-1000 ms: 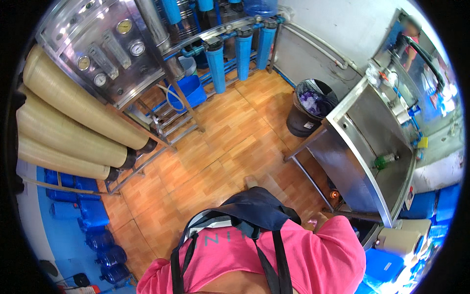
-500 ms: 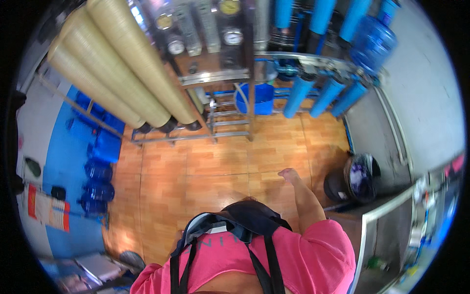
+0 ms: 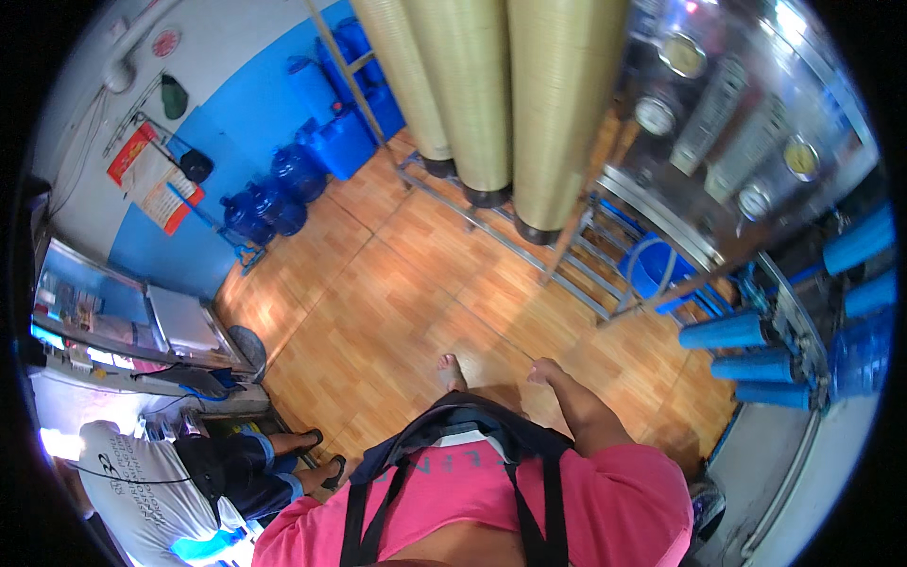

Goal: The person moves several large blue water containers to a stainless steel sink, rinses them with water, and scrubs the interior and exterior with a brush. The person handles multiple containers one at a time, placing them in the sink, cleaning them, and setting them aside.

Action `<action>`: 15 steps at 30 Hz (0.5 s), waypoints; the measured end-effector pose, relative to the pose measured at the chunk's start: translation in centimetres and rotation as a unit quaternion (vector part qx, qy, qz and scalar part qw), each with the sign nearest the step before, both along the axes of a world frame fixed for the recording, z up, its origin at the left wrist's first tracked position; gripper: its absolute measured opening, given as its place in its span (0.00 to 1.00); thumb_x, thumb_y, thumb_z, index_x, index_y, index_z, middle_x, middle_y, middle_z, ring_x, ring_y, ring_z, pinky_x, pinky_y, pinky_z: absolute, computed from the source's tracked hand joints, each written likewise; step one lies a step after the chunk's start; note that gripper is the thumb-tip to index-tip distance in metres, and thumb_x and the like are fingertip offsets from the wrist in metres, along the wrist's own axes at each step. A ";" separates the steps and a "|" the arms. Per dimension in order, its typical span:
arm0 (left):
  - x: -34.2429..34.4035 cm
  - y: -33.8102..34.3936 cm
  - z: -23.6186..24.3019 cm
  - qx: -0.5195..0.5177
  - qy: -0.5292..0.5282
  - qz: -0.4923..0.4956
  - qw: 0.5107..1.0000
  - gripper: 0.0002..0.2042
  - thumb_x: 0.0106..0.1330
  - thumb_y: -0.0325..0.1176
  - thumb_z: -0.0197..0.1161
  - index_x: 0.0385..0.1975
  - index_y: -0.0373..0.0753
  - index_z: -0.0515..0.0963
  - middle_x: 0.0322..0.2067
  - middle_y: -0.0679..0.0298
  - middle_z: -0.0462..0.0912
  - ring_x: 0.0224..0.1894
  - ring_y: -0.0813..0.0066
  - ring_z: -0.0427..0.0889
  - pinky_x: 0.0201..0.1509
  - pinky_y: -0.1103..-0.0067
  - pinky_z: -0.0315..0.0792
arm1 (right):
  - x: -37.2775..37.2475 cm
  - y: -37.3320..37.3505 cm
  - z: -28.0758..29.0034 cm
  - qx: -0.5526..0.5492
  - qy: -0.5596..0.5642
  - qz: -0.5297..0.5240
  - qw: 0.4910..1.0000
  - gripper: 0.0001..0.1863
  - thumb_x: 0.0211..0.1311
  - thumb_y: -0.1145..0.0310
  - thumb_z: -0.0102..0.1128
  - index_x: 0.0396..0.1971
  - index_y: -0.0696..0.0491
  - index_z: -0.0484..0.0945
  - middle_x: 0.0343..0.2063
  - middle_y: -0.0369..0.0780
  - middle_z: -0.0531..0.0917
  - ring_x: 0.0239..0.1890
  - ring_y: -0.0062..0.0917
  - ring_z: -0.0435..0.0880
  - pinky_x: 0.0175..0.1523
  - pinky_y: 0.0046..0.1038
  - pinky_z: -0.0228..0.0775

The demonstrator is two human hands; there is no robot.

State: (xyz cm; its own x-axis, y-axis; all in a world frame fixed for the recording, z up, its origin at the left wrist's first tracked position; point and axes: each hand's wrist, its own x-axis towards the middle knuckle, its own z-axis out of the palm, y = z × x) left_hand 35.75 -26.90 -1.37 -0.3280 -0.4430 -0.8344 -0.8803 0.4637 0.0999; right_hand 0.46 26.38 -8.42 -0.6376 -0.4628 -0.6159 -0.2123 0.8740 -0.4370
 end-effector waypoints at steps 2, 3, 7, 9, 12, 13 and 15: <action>1.3 -0.9 -1.5 0.005 -0.020 0.019 1.000 0.21 0.55 0.41 0.63 0.48 0.40 0.76 0.42 0.53 0.81 0.42 0.58 0.81 0.46 0.70 0.74 | -2.9 -1.9 -1.4 -0.068 -0.110 -0.139 0.982 0.14 0.45 0.54 0.65 0.25 0.50 0.83 0.25 0.43 0.84 0.25 0.34 0.83 0.35 0.32 0.74; 1.2 -1.6 -2.1 0.008 -0.022 0.026 0.999 0.20 0.56 0.41 0.62 0.48 0.40 0.76 0.42 0.53 0.81 0.43 0.58 0.81 0.47 0.70 0.74 | -4.4 -2.6 -1.9 -0.103 -0.163 -0.205 0.960 0.15 0.45 0.53 0.66 0.25 0.50 0.83 0.25 0.42 0.84 0.24 0.33 0.83 0.34 0.32 0.74; -3.0 -5.4 -3.6 0.013 -0.014 -0.002 1.000 0.18 0.57 0.41 0.60 0.47 0.43 0.77 0.44 0.53 0.80 0.44 0.56 0.80 0.49 0.69 0.73 | -10.2 -4.2 -1.1 0.080 -0.016 -0.008 0.997 0.20 0.40 0.47 0.69 0.29 0.47 0.84 0.23 0.40 0.84 0.25 0.30 0.83 0.35 0.29 0.75; -7.4 -8.3 -3.8 0.007 -0.001 -0.099 0.995 0.17 0.58 0.41 0.58 0.47 0.45 0.77 0.46 0.53 0.80 0.45 0.55 0.80 0.50 0.69 0.73 | -13.1 -5.1 0.3 0.092 0.003 0.014 0.996 0.19 0.41 0.47 0.68 0.29 0.46 0.85 0.24 0.40 0.84 0.24 0.30 0.84 0.35 0.28 0.76; -16.1 -12.9 -4.4 -0.039 0.004 -0.474 0.880 0.16 0.59 0.41 0.56 0.46 0.47 0.78 0.47 0.53 0.79 0.46 0.54 0.79 0.52 0.68 0.73 | -17.3 -6.8 2.1 0.094 -0.076 -0.068 0.990 0.16 0.44 0.51 0.68 0.31 0.44 0.86 0.27 0.39 0.85 0.27 0.26 0.84 0.35 0.27 0.75; -19.2 -14.2 -4.6 -0.051 0.020 -0.494 0.868 0.16 0.60 0.41 0.56 0.46 0.48 0.78 0.48 0.53 0.78 0.46 0.54 0.79 0.52 0.68 0.73 | -18.7 -7.4 2.4 0.090 -0.122 -0.119 0.981 0.15 0.45 0.53 0.67 0.31 0.44 0.86 0.28 0.38 0.85 0.28 0.25 0.84 0.36 0.26 0.75; -25.2 -16.5 -4.7 -0.018 0.077 -0.412 0.908 0.18 0.57 0.44 0.57 0.46 0.45 0.78 0.45 0.51 0.79 0.48 0.52 0.77 0.55 0.69 0.71 | -21.4 -8.4 1.9 0.121 -0.148 -0.171 0.967 0.08 0.50 0.60 0.65 0.30 0.44 0.86 0.26 0.35 0.85 0.27 0.21 0.83 0.34 0.27 0.75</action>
State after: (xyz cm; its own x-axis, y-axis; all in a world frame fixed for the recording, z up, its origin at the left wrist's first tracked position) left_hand 10.59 -43.43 -6.04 -0.6715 -0.0205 -0.7407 -0.2110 0.9635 0.1647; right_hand -20.97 17.99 -6.49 -0.5065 -0.0758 -0.8589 0.2100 0.9553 -0.2081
